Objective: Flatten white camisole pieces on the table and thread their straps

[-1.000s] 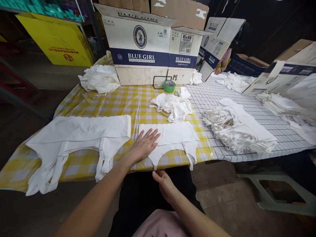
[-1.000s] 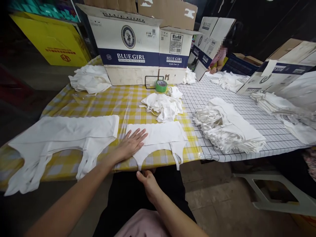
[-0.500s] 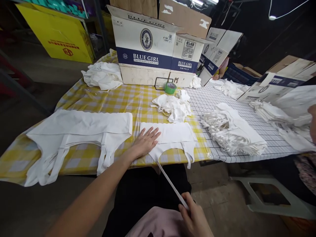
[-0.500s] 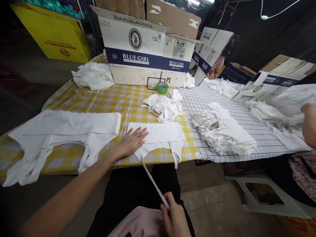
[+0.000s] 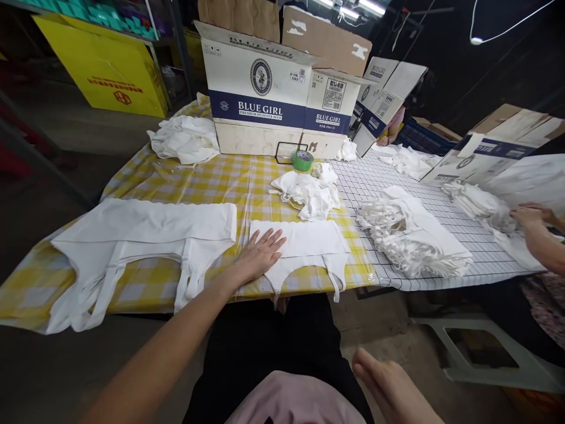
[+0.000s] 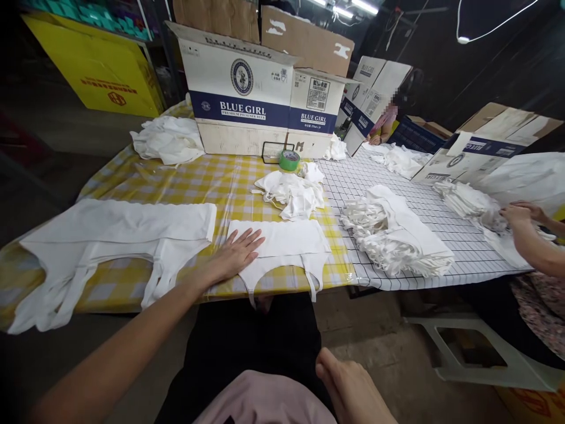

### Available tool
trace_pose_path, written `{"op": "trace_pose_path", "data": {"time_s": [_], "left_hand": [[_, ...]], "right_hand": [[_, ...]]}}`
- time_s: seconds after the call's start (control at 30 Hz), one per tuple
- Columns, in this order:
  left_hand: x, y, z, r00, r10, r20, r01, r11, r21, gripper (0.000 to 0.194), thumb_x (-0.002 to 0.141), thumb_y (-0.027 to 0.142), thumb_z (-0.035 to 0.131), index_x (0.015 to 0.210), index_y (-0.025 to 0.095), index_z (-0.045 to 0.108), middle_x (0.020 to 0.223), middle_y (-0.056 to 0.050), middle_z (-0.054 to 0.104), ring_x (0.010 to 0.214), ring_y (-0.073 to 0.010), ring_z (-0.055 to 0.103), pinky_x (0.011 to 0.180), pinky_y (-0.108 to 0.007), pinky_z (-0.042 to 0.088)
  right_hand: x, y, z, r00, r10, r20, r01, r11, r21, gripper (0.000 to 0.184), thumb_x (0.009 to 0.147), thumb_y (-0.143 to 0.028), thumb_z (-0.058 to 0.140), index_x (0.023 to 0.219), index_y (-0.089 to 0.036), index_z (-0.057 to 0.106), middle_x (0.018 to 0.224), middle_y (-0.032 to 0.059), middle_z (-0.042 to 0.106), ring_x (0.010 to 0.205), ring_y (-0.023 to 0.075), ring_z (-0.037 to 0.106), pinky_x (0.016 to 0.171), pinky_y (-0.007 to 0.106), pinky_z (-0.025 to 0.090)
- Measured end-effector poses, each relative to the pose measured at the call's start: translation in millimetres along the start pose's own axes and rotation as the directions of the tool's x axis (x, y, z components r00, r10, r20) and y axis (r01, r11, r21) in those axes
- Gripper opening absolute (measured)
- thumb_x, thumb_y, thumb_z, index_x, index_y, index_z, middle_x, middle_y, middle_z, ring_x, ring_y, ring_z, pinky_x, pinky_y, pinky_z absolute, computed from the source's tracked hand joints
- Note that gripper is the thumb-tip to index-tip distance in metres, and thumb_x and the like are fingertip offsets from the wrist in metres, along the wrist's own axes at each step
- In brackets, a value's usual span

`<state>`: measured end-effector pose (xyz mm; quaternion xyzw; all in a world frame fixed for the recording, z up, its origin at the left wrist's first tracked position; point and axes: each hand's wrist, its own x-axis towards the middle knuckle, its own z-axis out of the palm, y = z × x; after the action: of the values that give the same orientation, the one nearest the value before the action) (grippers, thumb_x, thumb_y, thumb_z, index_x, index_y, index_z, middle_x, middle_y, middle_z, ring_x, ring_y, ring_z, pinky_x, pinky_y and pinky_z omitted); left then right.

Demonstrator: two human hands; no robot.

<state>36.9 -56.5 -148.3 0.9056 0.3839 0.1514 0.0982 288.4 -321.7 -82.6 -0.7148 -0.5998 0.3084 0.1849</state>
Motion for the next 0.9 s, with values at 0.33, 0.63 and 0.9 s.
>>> {"op": "trace_pose_path", "data": {"time_s": [0.33,0.63,0.9], "left_hand": [[-122,99,19.8,0.952,-0.285,0.114,0.302,0.809,-0.504,0.021,0.086,0.023,0.038,0.085,0.023,0.059,0.070,-0.001,0.061,0.063,-0.0146,0.058,0.064,-0.027,0.047],[-98,84,88.5,0.832,-0.387,0.397,0.506,0.236,-0.830,0.031,0.077,0.040,0.053,0.093,0.014,0.062,0.101,-0.009,0.063,0.102,-0.0274,0.052,0.092,-0.037,0.035],[-151,141,4.6,0.779,-0.057,0.624,0.566,-0.364,-0.740,0.026,0.081,0.035,0.051,0.089,0.011,0.059,0.072,-0.008,0.067,0.074,-0.0203,0.063,0.078,-0.033,0.042]], "right_hand": [[63,-10,56,0.946,-0.190,0.261,0.205,0.978,-0.030,0.033,0.080,-0.016,0.047,0.111,-0.024,0.056,0.103,0.0071,0.057,0.088,0.0192,0.059,0.074,0.027,0.046],[87,-43,43,0.861,-0.473,0.188,0.493,0.867,-0.076,0.024,0.088,-0.015,0.041,0.104,-0.023,0.057,0.097,0.0060,0.058,0.089,0.0186,0.055,0.076,0.030,0.046],[100,-48,56,0.640,-0.714,0.283,0.767,0.616,-0.181,0.042,0.088,-0.013,0.039,0.128,-0.022,0.043,0.127,0.0086,0.051,0.123,0.0212,0.037,0.097,0.037,0.036]]}}
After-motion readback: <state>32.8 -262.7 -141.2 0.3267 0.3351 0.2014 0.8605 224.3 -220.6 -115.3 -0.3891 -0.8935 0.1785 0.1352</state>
